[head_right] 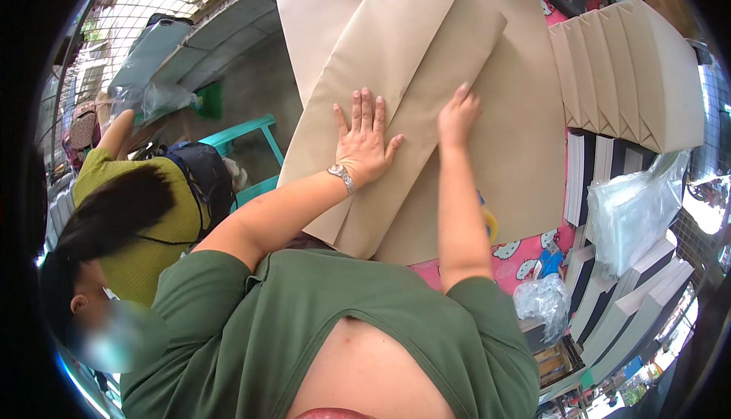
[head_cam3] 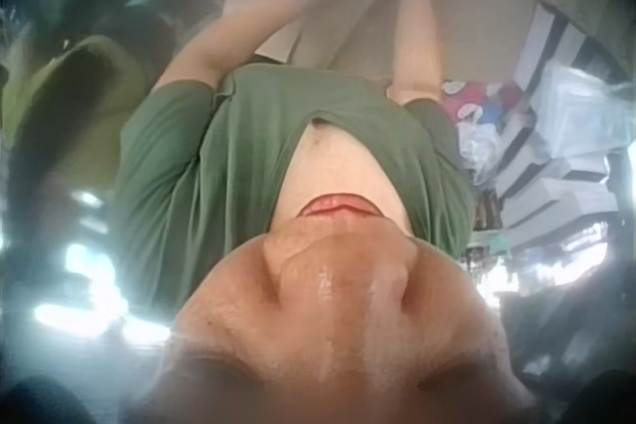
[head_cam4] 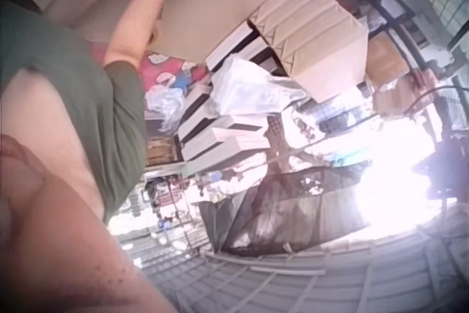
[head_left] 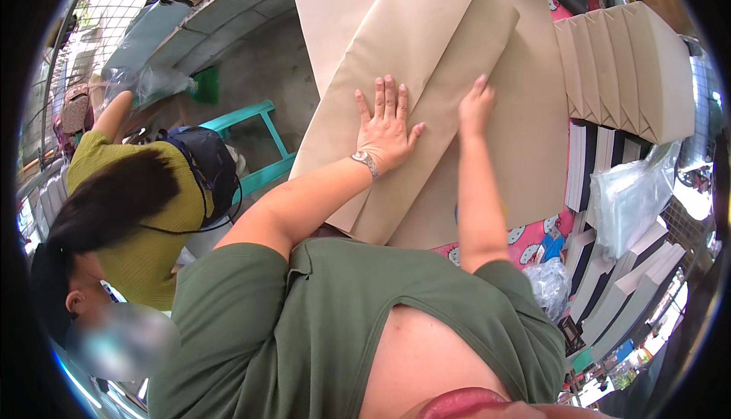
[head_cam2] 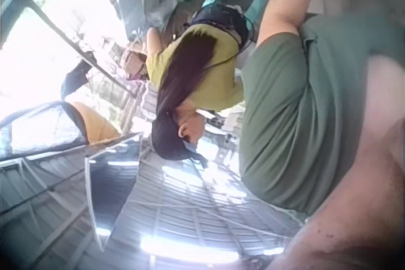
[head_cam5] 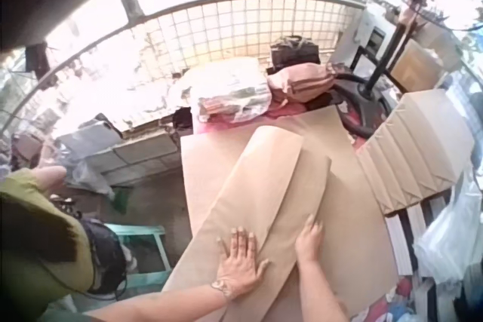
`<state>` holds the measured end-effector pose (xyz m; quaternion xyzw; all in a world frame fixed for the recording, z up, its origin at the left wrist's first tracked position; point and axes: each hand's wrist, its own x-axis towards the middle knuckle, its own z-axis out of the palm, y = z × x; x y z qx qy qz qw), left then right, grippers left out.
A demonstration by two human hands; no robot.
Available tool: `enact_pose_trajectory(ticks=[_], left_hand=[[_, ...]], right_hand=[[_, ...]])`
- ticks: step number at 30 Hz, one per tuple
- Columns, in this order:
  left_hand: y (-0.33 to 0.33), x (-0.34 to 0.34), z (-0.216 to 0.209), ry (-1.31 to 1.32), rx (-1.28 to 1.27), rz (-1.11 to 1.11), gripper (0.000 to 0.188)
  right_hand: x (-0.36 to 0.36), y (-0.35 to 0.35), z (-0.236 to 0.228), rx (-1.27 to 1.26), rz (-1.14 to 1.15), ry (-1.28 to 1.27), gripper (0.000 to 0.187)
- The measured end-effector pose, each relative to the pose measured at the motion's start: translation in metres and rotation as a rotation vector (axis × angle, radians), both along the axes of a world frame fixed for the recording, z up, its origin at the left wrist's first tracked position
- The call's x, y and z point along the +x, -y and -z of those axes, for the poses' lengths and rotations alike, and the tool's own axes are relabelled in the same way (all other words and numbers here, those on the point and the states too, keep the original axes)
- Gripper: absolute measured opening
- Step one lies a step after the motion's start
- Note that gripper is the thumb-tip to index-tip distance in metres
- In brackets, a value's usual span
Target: The person wraps several pre-packaged items in brown paper by hand, folding the paper around the packages and securing the folds with adhesive tape using a handheld dispenser.
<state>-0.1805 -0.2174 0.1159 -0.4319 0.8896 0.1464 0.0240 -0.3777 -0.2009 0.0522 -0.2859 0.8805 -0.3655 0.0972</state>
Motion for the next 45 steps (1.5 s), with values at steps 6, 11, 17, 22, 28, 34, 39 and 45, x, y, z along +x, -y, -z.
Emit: enact_pose_trajectory(ticks=[6, 11, 17, 22, 28, 34, 39, 45], left_hand=[[0.002, 0.003, 0.004, -0.011, -0.020, 0.003, 0.084], [0.003, 0.008, -0.002, -0.031, -0.001, 0.013, 0.089], [0.005, 0.005, -0.007, -0.042, -0.050, 0.046, 0.082], [0.047, 0.006, 0.006, -0.055, 0.141, 0.159, 0.060], [0.180, -0.031, -0.026, 0.112, 0.196, 0.699, 0.082], [0.199, -0.061, -0.034, 0.145, 0.116, 0.819, 0.123], [0.209, -0.059, -0.036, 0.196, 0.150, 0.778, 0.129], [0.204, -0.066, -0.046, 0.191, 0.204, 0.792, 0.133]], right_hand=[[-0.013, 0.044, -0.024, -0.017, 0.039, -0.558, 0.049], [0.077, -0.001, -0.041, -0.043, -0.386, -0.325, 0.053], [0.066, -0.011, -0.047, 0.208, -0.558, -0.416, 0.050], [0.063, -0.008, -0.050, 0.300, -0.513, -0.241, 0.048], [0.074, -0.001, -0.068, 0.323, -0.514, -0.195, 0.047], [0.075, -0.019, -0.065, 0.304, -0.461, -0.156, 0.049], [0.100, -0.126, -0.085, 0.403, 0.167, -0.253, 0.063], [0.128, -0.207, -0.070, 0.754, 0.244, -0.027, 0.095]])
